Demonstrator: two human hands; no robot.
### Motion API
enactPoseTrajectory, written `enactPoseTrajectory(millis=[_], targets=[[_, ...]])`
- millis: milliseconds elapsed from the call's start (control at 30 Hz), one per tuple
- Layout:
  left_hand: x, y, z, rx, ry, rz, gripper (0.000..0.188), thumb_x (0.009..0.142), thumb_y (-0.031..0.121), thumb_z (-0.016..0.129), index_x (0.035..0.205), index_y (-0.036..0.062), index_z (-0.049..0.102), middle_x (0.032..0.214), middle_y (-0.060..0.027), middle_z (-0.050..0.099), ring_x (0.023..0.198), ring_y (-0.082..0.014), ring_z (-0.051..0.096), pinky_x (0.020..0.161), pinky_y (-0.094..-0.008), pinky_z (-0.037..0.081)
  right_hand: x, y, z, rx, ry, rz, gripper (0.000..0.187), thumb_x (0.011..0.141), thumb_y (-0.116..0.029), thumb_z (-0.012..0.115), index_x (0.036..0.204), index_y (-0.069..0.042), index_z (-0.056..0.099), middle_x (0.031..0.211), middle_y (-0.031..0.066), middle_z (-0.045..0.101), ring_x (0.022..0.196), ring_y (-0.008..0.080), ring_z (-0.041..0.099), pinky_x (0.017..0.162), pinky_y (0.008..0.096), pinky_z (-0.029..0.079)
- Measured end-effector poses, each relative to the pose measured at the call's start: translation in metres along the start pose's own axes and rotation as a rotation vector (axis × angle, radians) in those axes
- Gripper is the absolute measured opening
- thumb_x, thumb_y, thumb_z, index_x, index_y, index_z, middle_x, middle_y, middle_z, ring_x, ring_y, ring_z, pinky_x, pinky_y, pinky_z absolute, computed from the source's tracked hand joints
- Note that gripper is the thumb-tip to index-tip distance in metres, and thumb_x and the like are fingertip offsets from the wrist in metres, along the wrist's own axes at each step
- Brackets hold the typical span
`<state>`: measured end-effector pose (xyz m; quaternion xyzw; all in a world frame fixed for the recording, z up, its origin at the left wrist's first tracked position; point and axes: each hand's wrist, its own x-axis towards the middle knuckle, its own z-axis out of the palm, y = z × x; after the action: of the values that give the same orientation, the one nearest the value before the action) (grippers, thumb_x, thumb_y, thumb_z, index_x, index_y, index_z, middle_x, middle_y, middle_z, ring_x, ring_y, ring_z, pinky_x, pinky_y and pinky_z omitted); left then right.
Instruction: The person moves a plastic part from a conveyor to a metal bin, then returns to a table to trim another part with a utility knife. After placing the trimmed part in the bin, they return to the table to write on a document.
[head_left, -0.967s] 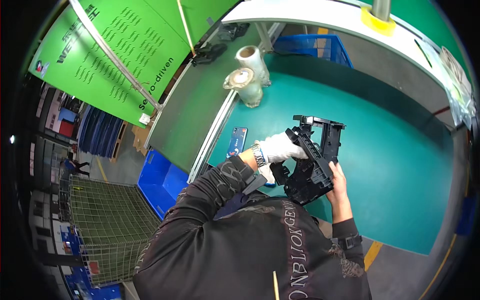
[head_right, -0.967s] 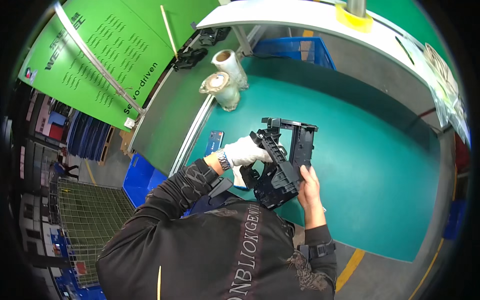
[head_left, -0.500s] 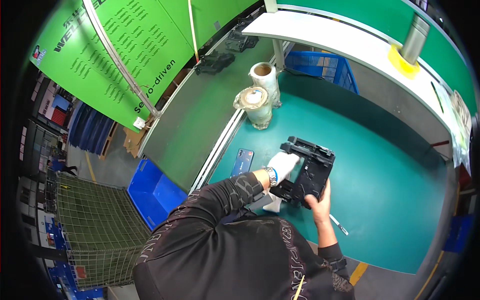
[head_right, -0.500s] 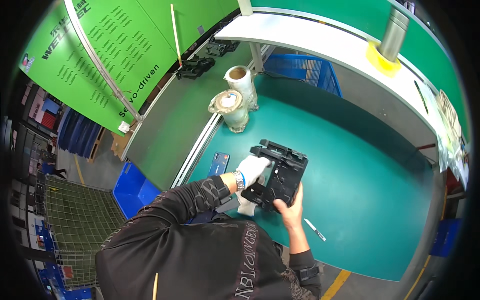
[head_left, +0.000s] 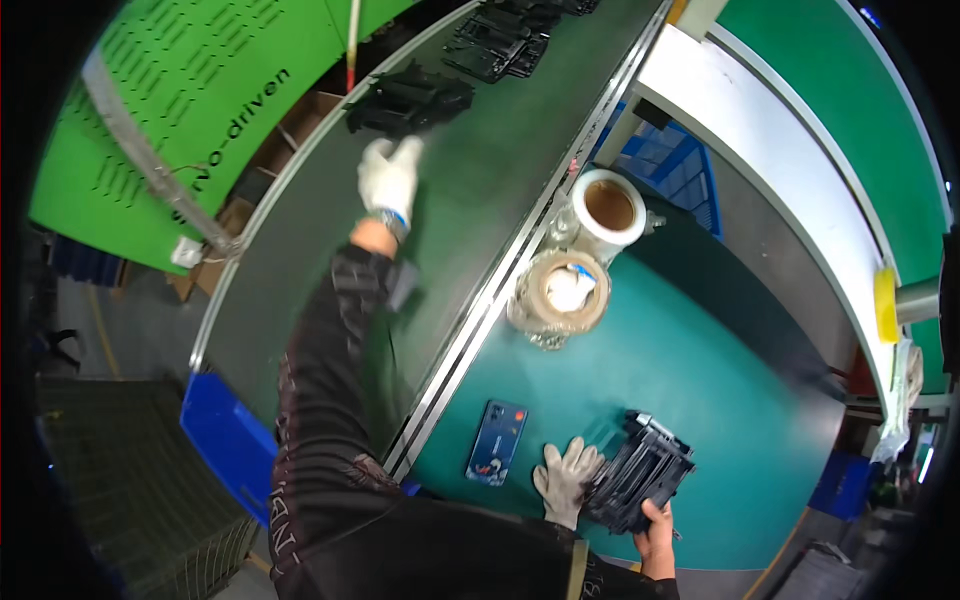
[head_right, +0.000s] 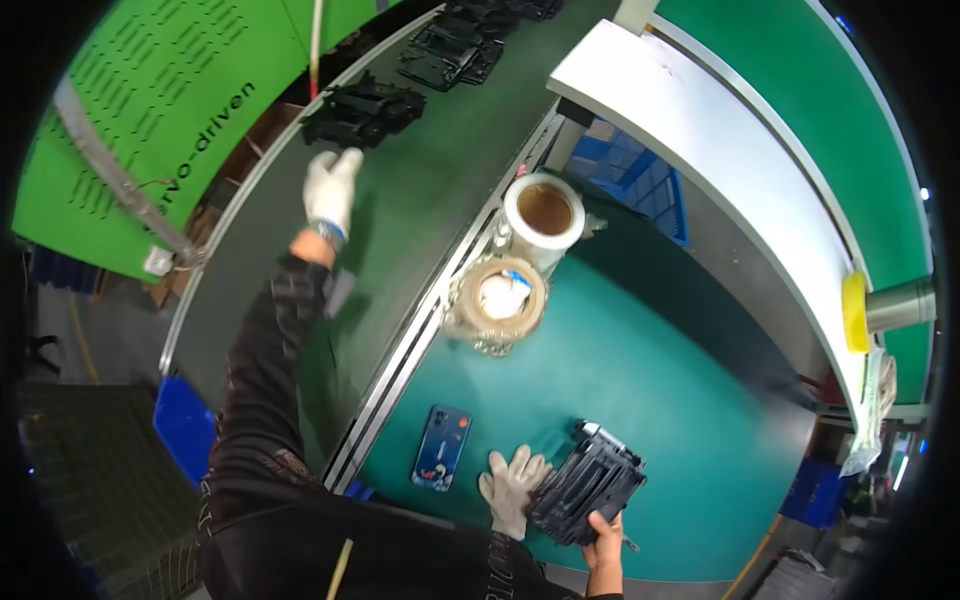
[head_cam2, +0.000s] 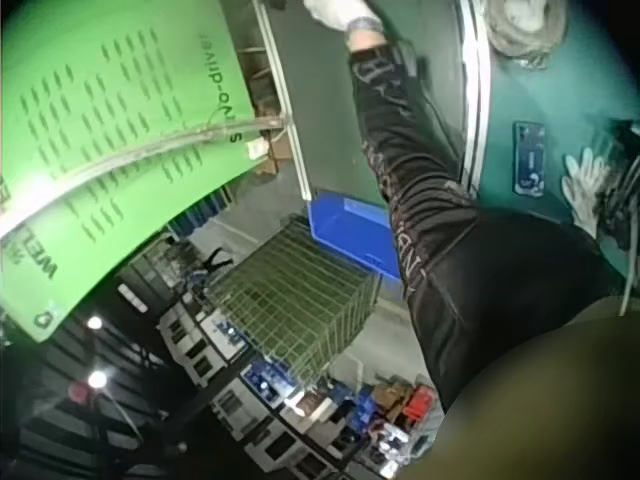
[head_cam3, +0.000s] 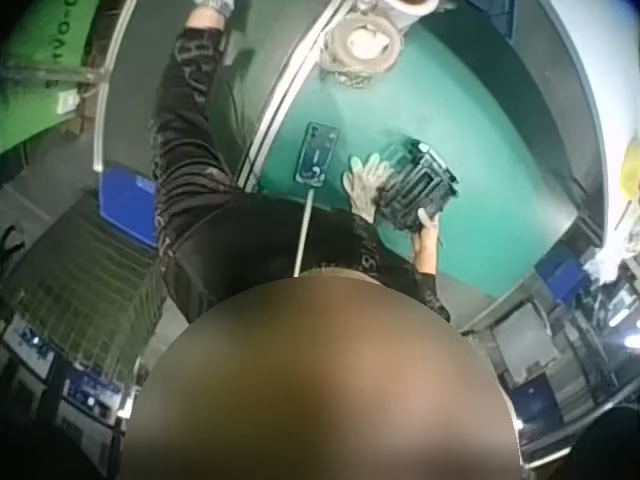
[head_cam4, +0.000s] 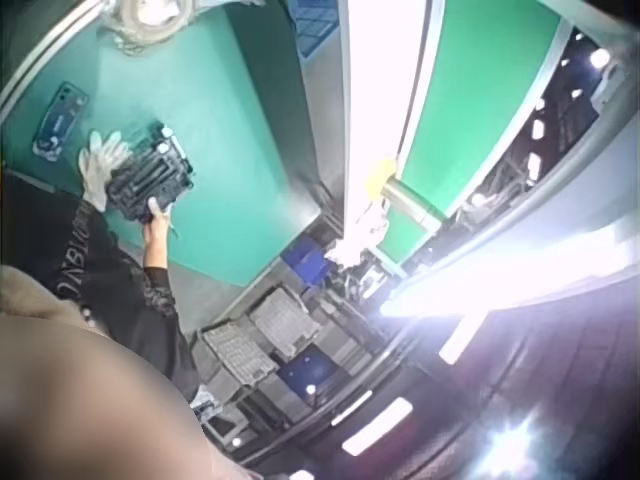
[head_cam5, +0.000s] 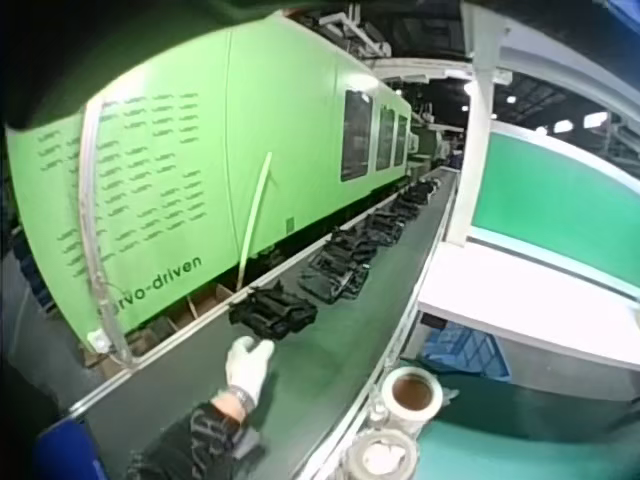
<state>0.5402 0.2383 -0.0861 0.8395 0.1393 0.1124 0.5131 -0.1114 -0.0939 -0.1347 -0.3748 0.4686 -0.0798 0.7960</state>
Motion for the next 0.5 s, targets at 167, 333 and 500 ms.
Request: enactPoseTrajectory(millis=[167, 333, 500], targets=[[0.144, -0.006, 0.063, 0.232, 0.077, -0.31, 0.111, 0.072, 0.08, 0.073, 0.148, 0.0013, 0.054, 0.161, -0.0326, 0.035, 0.144, -0.0477, 0.042, 0.119, -0.0519, 0.038, -0.007, 0.011, 0.021, -0.366, 0.239, 0.016, 0.069, 0.067, 0.002, 0.091, 0.128, -0.007, 0.059, 0.112, 0.0054, 0.069, 0.102, 0.0258, 0.068, 0.091, 0.042, 0.057], [0.197, -0.017, 0.096, 0.362, -0.099, -0.383, 0.097, 0.079, 0.072, 0.069, 0.148, 0.0042, 0.058, 0.166, -0.0346, 0.025, 0.151, -0.0464, 0.034, 0.121, -0.0516, 0.035, -0.011, 0.012, 0.026, -0.399, 0.229, 0.043, 0.054, 0.072, 0.003, 0.089, 0.12, -0.004, 0.064, 0.106, 0.0044, 0.071, 0.098, 0.024, 0.07, 0.09, 0.0419, 0.058], [0.174, -0.064, 0.07, 0.335, -0.062, -0.142, 0.052, 0.078, 0.039, 0.066, 0.109, -0.0015, 0.076, 0.113, -0.0275, 0.073, 0.115, -0.0428, 0.068, 0.101, -0.0422, 0.051, -0.002, 0.009, 0.011, -0.405, 0.195, 0.17, 0.063, 0.068, 0.006, 0.092, 0.123, -0.006, 0.064, 0.106, 0.0032, 0.071, 0.096, 0.0217, 0.07, 0.09, 0.0391, 0.059]])
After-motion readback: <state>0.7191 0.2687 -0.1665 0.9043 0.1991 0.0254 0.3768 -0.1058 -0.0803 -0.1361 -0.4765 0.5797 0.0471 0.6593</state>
